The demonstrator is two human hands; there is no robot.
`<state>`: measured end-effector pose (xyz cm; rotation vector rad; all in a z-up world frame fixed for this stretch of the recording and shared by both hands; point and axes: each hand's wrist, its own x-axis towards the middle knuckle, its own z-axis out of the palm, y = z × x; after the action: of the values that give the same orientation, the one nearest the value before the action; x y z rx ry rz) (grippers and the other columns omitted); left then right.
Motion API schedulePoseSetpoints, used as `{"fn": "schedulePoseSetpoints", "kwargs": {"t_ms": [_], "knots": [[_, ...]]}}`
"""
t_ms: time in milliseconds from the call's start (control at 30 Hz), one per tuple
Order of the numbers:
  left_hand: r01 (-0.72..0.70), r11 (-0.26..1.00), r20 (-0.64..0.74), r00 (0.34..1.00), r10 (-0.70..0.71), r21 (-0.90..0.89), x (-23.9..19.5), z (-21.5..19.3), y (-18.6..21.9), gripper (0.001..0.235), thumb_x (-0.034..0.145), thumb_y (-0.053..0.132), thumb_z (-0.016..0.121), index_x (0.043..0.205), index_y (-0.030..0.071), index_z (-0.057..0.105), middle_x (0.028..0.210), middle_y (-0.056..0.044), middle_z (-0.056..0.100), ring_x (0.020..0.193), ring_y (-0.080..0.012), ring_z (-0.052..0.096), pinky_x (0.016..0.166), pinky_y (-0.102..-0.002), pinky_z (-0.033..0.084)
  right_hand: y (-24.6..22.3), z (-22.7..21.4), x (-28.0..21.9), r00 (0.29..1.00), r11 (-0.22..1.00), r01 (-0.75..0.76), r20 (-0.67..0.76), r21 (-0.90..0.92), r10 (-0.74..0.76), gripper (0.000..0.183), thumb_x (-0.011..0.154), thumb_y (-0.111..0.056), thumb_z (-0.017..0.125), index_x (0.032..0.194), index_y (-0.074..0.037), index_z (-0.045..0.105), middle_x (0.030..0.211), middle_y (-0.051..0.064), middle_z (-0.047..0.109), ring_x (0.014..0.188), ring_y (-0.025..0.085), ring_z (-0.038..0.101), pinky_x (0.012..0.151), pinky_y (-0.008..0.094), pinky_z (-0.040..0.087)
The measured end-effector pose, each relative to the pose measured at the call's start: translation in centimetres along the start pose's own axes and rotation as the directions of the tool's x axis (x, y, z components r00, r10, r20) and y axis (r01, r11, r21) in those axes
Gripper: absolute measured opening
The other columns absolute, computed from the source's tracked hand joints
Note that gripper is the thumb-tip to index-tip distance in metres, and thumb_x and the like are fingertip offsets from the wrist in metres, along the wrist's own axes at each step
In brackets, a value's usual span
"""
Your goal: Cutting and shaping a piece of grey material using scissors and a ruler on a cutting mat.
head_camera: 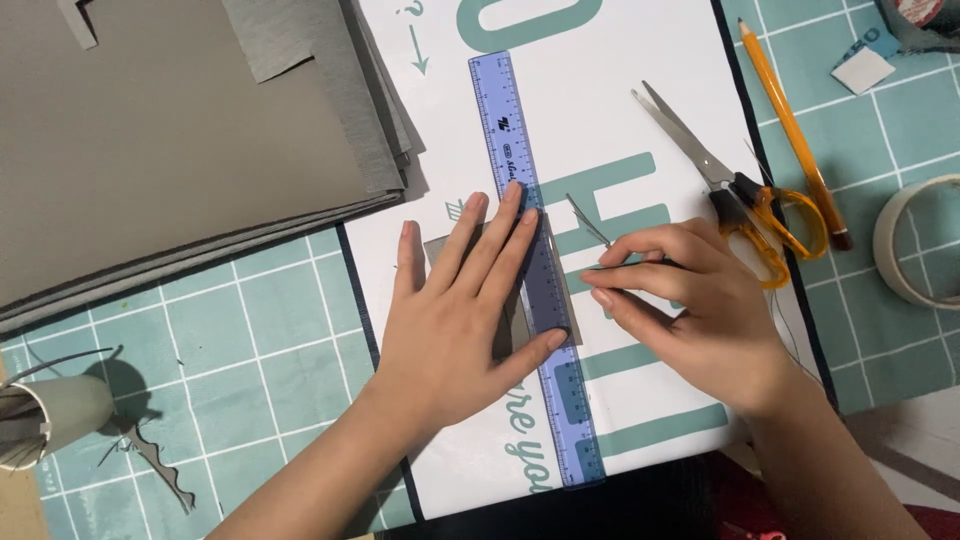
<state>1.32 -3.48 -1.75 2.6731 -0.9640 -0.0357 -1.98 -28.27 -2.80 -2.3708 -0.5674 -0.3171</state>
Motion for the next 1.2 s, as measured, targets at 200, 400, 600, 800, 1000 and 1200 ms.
{"fn": "schedulePoseSetpoints", "kwargs": {"t_ms": [200, 400, 600, 800, 1000, 1200], "knots": [[0.01, 0.999, 0.01, 1.0, -0.01, 0.034, 0.18, -0.08, 0.08, 0.091, 0.099, 0.073, 0.044, 0.165, 0.014, 0.024, 0.174, -0.003, 0.017, 0.162, -0.026, 0.019, 0.122, -0.066, 0.019, 0.24, -0.04, 0.1, 1.0, 1.0, -0.009, 0.001, 0.021, 0.009, 0.028, 0.093, -0.007, 0.08, 0.116, -0.018, 0.07, 0.116, 0.001, 0.067, 0.093, 0.019, 0.064, 0.086, 0.032, 0.048], [0.008, 1.0, 0.018, 1.0, -0.008, 0.028, 0.23, -0.21, 0.07, 0.091, 0.099, 0.073, 0.045, 0.165, 0.015, 0.024, 0.174, -0.003, 0.017, 0.162, -0.0265, 0.02, 0.123, -0.066, 0.019, 0.37, -0.03, 0.23, 1.0, 0.999, -0.011, 0.013, 0.034, 0.01, 0.027, 0.092, -0.005, 0.08, 0.115, -0.016, 0.07, 0.114, 0.003, 0.068, 0.095, 0.02, 0.065, 0.089, 0.035, 0.048], [0.018, 0.999, 0.033, 0.999, -0.019, 0.035, 0.33, -0.21, 0.15, 0.091, 0.099, 0.074, 0.042, 0.166, 0.015, 0.023, 0.174, -0.002, 0.017, 0.162, -0.0258, 0.018, 0.123, -0.066, 0.018, 0.2, -0.03, 0.3, 1.0, 0.999, -0.019, -0.006, 0.051, 0.019, 0.025, 0.092, -0.004, 0.08, 0.113, -0.016, 0.072, 0.114, 0.003, 0.069, 0.093, 0.02, 0.063, 0.088, 0.033, 0.048], [0.015, 0.999, 0.034, 0.999, -0.017, 0.051, 0.41, -0.36, 0.17, 0.091, 0.098, 0.074, 0.044, 0.165, 0.015, 0.025, 0.174, -0.003, 0.019, 0.161, -0.0261, 0.021, 0.122, -0.066, 0.021, 0.1, -0.06, 0.39, 1.0, 0.998, -0.028, 0.005, 0.056, 0.028, 0.024, 0.092, -0.006, 0.079, 0.113, -0.016, 0.073, 0.113, 0.004, 0.069, 0.095, 0.021, 0.062, 0.09, 0.034, 0.049], [0.014, 0.998, 0.038, 0.999, -0.016, 0.061, 0.46, -0.39, 0.17, 0.09, 0.099, 0.074, 0.042, 0.165, 0.015, 0.025, 0.174, -0.003, 0.019, 0.161, -0.026, 0.022, 0.122, -0.066, 0.022, -0.01, 0.21, 0.25, 1.0, 0.998, -0.03, -0.004, 0.051, 0.03, 0.023, 0.09, -0.016, 0.084, 0.109, -0.022, 0.074, 0.112, 0.0, 0.069, 0.093, 0.021, 0.054, 0.08, 0.029, 0.053], [0.014, 0.997, 0.02, 1.0, -0.016, 0.079, 0.49, -0.36, 0.2, 0.092, 0.098, 0.076, 0.044, 0.165, 0.016, 0.027, 0.173, -0.003, 0.021, 0.161, -0.0251, 0.023, 0.123, -0.064, 0.022, -0.04, 0.16, 0.43, 1.0, 0.999, -0.01, 0.008, 0.04, 0.009, 0.022, 0.088, -0.017, 0.085, 0.108, -0.022, 0.076, 0.113, 0.0, 0.067, 0.095, 0.021, 0.056, 0.085, 0.032, 0.051]]}}
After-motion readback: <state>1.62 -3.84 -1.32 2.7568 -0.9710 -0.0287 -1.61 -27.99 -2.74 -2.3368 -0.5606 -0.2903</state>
